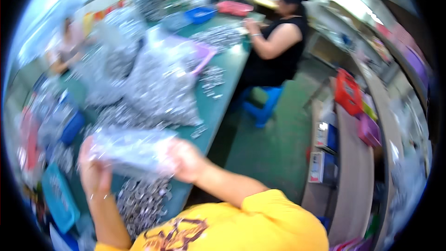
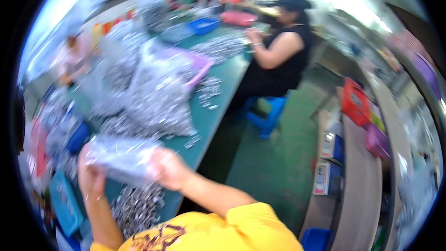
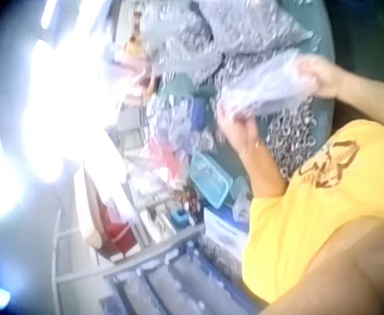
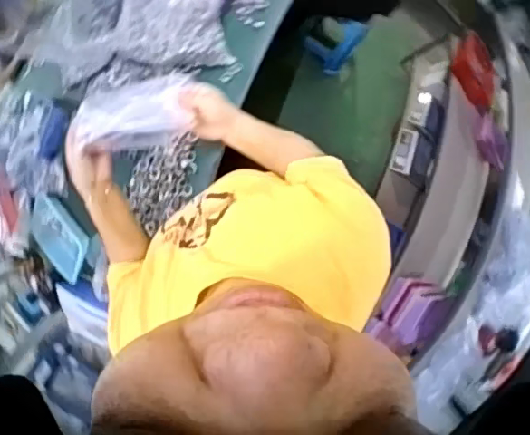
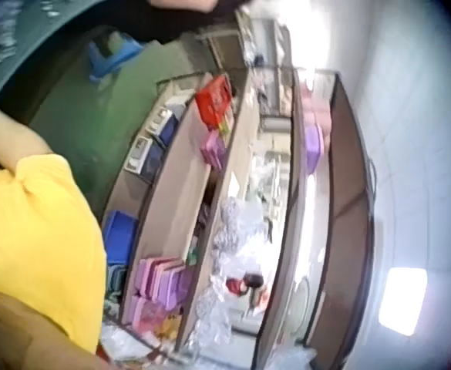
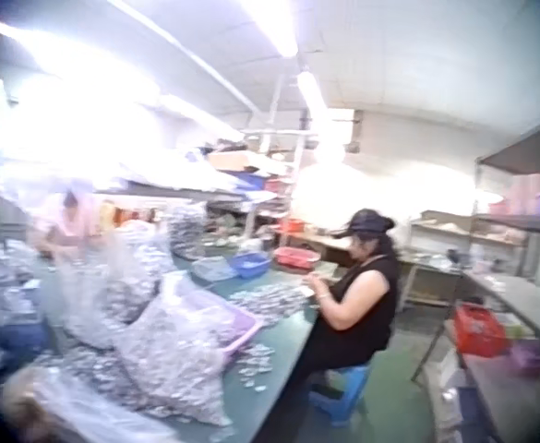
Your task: The person adjusts plastic sheeting above the workbench, handles a plastic bag, and then sorts and compares metal rings from a pile by hand.
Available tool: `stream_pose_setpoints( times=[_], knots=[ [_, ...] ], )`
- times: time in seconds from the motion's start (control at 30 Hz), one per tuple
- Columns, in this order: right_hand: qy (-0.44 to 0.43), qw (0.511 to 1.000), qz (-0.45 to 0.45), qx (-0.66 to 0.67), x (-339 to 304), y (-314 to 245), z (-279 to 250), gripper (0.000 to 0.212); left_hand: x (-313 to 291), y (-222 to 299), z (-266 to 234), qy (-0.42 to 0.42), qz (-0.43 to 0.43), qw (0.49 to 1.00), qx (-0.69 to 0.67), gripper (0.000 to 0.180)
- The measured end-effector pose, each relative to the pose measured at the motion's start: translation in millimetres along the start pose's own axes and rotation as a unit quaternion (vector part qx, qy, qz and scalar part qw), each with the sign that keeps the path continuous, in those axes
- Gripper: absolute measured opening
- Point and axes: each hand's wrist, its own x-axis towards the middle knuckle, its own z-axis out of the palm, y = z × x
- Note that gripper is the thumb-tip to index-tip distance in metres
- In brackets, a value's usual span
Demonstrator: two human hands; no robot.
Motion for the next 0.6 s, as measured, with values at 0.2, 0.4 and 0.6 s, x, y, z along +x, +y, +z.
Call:
stream_pose_setpoints(
  times=[0.2, 0.4, 0.6],
  knots=[
    [-0.072, 0.988, -0.138, -0.023, -13.5, -33.4, 12.8, 0.017, -25.4, 6.0, 0.1, -0.266, -0.183, 0.924, -0.204, 0.027],
    [-0.249, 0.966, -0.006, -0.076, 22.4, -48.2, 1.6, 0.022, -42.0, 26.5, -18.0, -0.279, -0.063, 0.958, 0.006, 0.072],
    [-0.211, 0.898, -0.073, -0.379, 67.7, -22.6, 50.1, 0.05, -54.4, 32.1, -54.5, 0.066, 0.086, 0.885, 0.453, 0.047]
  ],
)
